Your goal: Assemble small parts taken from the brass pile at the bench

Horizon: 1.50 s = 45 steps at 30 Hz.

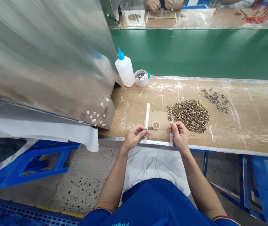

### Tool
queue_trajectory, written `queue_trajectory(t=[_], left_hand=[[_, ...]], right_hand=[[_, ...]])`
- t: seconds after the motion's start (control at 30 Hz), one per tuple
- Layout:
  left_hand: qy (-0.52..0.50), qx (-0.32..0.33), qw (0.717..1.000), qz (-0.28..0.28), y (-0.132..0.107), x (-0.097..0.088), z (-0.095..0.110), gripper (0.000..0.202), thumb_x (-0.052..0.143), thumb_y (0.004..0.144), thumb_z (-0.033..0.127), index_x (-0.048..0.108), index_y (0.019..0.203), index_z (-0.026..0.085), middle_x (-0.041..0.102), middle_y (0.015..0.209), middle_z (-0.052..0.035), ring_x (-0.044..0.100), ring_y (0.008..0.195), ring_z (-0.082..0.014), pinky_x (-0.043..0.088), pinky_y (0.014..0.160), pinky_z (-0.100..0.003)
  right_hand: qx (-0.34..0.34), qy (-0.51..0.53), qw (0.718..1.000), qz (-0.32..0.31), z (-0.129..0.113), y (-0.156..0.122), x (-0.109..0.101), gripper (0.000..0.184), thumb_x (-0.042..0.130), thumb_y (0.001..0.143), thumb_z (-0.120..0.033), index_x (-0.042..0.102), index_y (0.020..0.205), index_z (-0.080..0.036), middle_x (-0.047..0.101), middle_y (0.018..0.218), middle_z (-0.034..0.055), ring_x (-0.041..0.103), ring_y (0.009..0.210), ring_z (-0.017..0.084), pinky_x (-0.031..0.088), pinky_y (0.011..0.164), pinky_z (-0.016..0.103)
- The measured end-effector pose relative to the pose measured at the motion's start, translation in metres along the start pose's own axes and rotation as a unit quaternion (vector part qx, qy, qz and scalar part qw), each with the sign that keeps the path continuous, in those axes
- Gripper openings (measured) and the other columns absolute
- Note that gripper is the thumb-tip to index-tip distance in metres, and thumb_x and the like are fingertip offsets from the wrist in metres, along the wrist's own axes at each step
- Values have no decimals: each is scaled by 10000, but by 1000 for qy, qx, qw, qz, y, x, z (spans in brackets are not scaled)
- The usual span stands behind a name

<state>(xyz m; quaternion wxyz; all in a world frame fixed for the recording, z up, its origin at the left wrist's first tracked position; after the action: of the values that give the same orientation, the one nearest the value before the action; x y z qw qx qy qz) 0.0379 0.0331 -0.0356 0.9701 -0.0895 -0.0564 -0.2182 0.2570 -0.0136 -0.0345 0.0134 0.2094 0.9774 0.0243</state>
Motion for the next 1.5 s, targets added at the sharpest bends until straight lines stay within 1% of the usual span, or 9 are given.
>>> queue_trajectory(t=[0.37,0.57,0.67,0.73,0.8,0.93,1.07,1.33,1.5], left_hand=[[69,15,997,-23,-1,5,-3,362,735,812,496,677,811,139,712,764,-68,636,660,-138,496,605,-231],[144,72,987,-30,-2,5,1,225,694,849,353,718,787,138,689,748,-61,603,675,-139,447,611,-235],[153,86,984,-33,-2,5,3,204,679,858,323,726,786,138,698,761,-69,608,695,-146,452,627,-239],[154,86,984,-31,-2,5,3,210,677,861,327,728,787,137,698,757,-69,604,685,-144,450,619,-238],[153,82,984,-30,-2,5,3,219,682,859,339,729,786,138,699,757,-68,601,683,-145,450,614,-237],[148,75,986,-20,-2,5,2,230,694,847,362,727,785,143,697,757,-66,603,688,-147,450,614,-237],[132,66,989,-15,-2,5,2,259,703,839,397,727,786,145,689,747,-61,595,675,-142,449,602,-234],[121,55,991,-11,-1,4,2,303,722,820,442,718,772,143,678,743,-58,589,679,-141,455,620,-237],[129,39,991,-2,-1,5,2,310,724,815,455,720,789,146,675,745,-53,581,673,-141,449,613,-239]], right_hand=[[-19,-28,999,6,-7,-2,5,418,598,877,-650,616,860,-232,638,702,9,588,619,163,538,625,320],[-91,-60,994,-19,-22,-11,18,305,568,947,-523,633,875,-234,639,755,23,617,678,175,509,640,322],[-152,-94,984,-6,-29,-10,21,254,538,978,-446,625,865,-236,633,771,29,602,699,180,482,641,324],[-188,-141,972,2,-32,-7,23,255,517,988,-416,622,838,-239,632,778,38,594,723,191,472,648,332],[-210,-196,958,-20,-34,-3,27,263,501,994,-393,635,824,-243,632,793,49,591,742,199,471,661,341],[-233,-269,930,-88,-34,3,36,254,490,1001,-335,678,853,-250,613,825,52,583,758,195,466,681,330],[-241,-315,912,-101,-34,7,37,264,476,1009,-306,692,865,-256,599,826,48,562,759,188,434,669,306],[-235,-326,901,-165,-40,8,37,251,491,995,-261,690,843,-247,586,836,46,549,758,183,430,678,301],[-257,-321,899,-149,-41,9,47,245,498,981,-216,693,837,-249,591,881,50,547,814,196,441,721,322]])
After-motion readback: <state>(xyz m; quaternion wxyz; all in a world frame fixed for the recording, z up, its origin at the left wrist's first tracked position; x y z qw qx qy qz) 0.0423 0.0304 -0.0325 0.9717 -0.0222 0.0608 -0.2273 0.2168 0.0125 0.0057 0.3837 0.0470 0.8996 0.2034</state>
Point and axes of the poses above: each hand's wrist, its own y-axis towards the middle knuckle, its own x-axis out of the palm, z = x × y, the point moved 4 cm from there along y, towards the middle knuckle
